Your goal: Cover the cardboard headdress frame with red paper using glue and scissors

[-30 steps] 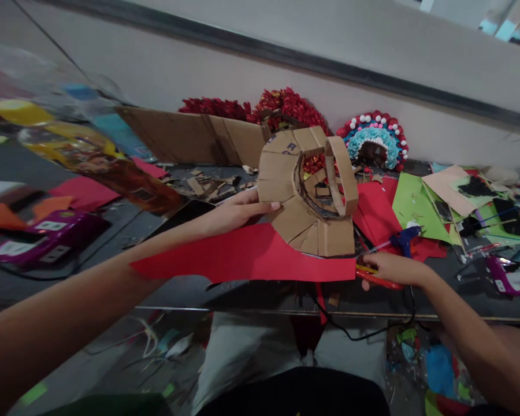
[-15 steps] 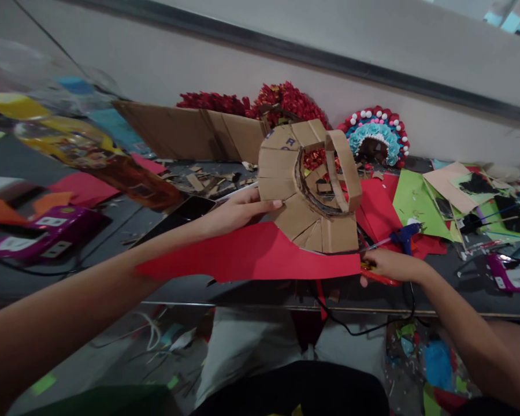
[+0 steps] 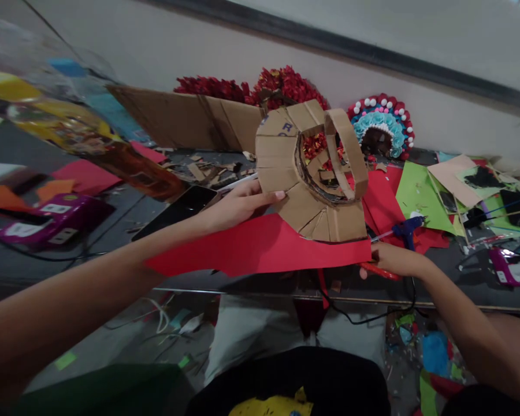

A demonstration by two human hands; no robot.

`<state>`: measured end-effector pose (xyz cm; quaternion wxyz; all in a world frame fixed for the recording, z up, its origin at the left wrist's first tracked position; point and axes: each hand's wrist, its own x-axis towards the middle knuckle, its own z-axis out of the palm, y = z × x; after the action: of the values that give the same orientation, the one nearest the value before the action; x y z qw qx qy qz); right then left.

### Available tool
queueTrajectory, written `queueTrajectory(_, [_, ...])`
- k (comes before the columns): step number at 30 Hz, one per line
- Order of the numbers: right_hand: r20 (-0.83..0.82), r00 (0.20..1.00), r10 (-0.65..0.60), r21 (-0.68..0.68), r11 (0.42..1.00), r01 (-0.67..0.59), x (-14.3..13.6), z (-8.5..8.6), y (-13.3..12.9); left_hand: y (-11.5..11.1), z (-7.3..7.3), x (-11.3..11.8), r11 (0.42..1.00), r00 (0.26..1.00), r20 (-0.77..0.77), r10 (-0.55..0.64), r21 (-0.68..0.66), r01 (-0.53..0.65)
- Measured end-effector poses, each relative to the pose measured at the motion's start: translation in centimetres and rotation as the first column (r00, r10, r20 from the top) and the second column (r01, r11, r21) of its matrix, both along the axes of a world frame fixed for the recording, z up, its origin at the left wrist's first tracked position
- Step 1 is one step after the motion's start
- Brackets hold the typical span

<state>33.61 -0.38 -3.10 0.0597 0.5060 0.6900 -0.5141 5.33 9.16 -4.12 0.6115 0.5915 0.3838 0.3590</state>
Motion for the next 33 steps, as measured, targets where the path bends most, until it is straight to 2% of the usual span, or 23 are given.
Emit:
queueTrajectory(6, [-0.003,1.000,0.016,0.043,0.999,-0.016,0.7,-1.6,-0.1,-0.2,0.0,0.1,0.999,0.999,-0.010,0.033,0.032,-0.033])
queueTrajectory(11, [-0.017,1.000,-0.007,0.046,0.999,0.008,0.9,-2.0,-0.2,-0.2,0.0,0.2,0.998,0.999,0.004,0.046,0.035,-0.046])
queueTrajectory(20, [0.032,0.999,0.001,0.066,0.998,-0.003,0.8,-2.0,-0.3,-0.9,0.5,0.2,0.995,0.996,-0.001,0.087,0.044,-0.087])
queueTrajectory(33, [-0.003,1.000,-0.004,0.067,0.998,0.004,-0.1,-1.8,-0.4,-1.6,0.7,0.6,0.992,0.994,0.006,0.112,0.056,-0.112])
